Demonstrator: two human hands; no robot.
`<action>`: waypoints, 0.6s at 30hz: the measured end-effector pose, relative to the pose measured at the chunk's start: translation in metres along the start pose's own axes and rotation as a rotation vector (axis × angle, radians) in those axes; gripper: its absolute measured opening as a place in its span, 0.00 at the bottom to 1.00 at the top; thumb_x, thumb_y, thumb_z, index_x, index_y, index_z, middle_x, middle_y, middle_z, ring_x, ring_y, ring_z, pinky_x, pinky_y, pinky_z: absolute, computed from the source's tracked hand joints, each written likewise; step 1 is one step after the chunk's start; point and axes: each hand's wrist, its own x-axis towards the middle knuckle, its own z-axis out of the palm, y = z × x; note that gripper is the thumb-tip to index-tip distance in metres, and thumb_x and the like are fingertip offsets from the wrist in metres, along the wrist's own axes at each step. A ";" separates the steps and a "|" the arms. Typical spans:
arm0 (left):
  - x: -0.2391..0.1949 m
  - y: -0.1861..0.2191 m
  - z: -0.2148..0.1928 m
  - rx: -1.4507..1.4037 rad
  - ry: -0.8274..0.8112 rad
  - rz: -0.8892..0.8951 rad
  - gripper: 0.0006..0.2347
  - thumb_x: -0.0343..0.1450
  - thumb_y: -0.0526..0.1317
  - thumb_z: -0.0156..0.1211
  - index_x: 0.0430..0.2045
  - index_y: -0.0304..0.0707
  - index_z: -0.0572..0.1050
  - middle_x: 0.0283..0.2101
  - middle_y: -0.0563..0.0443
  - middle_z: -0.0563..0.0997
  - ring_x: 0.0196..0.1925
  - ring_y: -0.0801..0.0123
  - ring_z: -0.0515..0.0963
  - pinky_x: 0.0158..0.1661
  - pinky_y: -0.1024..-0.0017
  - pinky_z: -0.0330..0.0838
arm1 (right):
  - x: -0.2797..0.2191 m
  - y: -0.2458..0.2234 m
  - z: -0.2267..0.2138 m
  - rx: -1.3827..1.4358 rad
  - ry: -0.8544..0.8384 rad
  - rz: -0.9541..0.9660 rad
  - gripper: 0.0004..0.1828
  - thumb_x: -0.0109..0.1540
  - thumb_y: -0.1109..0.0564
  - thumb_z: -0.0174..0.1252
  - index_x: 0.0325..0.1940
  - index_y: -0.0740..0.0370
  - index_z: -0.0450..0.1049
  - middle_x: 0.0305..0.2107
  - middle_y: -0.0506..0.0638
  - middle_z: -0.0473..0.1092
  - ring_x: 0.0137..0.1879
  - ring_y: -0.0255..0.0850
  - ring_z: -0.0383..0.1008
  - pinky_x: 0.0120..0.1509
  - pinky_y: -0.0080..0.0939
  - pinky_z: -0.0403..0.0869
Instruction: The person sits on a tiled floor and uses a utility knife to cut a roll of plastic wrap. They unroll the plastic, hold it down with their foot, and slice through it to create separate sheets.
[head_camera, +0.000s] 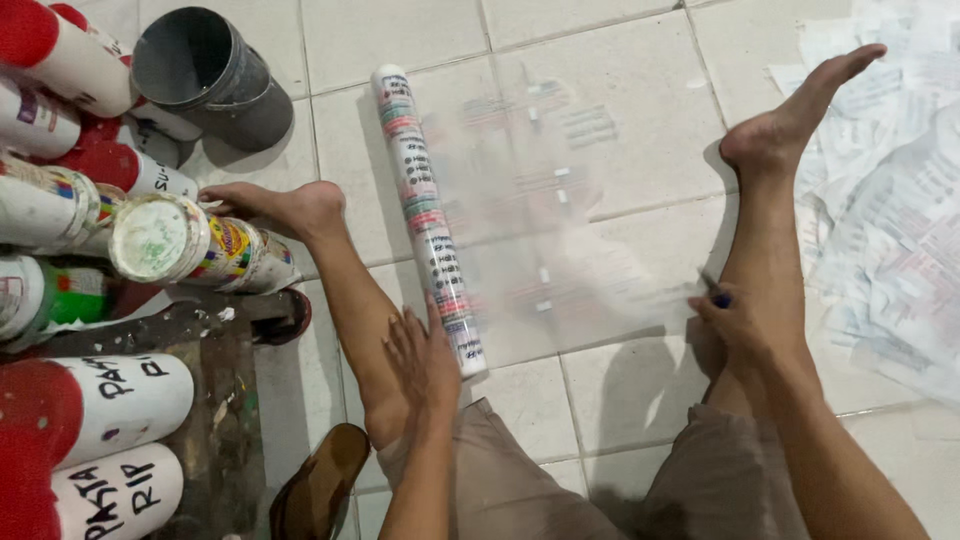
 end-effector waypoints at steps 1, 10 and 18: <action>-0.006 0.005 0.020 -0.003 0.004 -0.008 0.26 0.76 0.41 0.50 0.72 0.51 0.57 0.71 0.32 0.60 0.77 0.38 0.52 0.69 0.39 0.49 | -0.004 -0.027 -0.022 -0.003 -0.006 -0.007 0.15 0.62 0.51 0.69 0.32 0.60 0.70 0.20 0.48 0.67 0.31 0.40 0.67 0.38 0.35 0.63; -0.008 -0.001 0.059 0.035 -0.018 0.385 0.33 0.69 0.51 0.60 0.70 0.47 0.58 0.77 0.38 0.44 0.76 0.35 0.45 0.68 0.43 0.50 | 0.000 -0.080 -0.117 -0.210 -0.065 0.260 0.17 0.65 0.58 0.65 0.24 0.69 0.74 0.21 0.58 0.74 0.30 0.43 0.68 0.36 0.40 0.61; -0.006 -0.004 0.058 -0.073 0.070 0.244 0.41 0.64 0.54 0.70 0.71 0.43 0.55 0.76 0.30 0.44 0.72 0.29 0.55 0.61 0.46 0.66 | -0.035 -0.116 -0.107 -0.816 0.077 0.344 0.26 0.71 0.40 0.54 0.43 0.68 0.77 0.39 0.70 0.78 0.48 0.66 0.76 0.46 0.60 0.72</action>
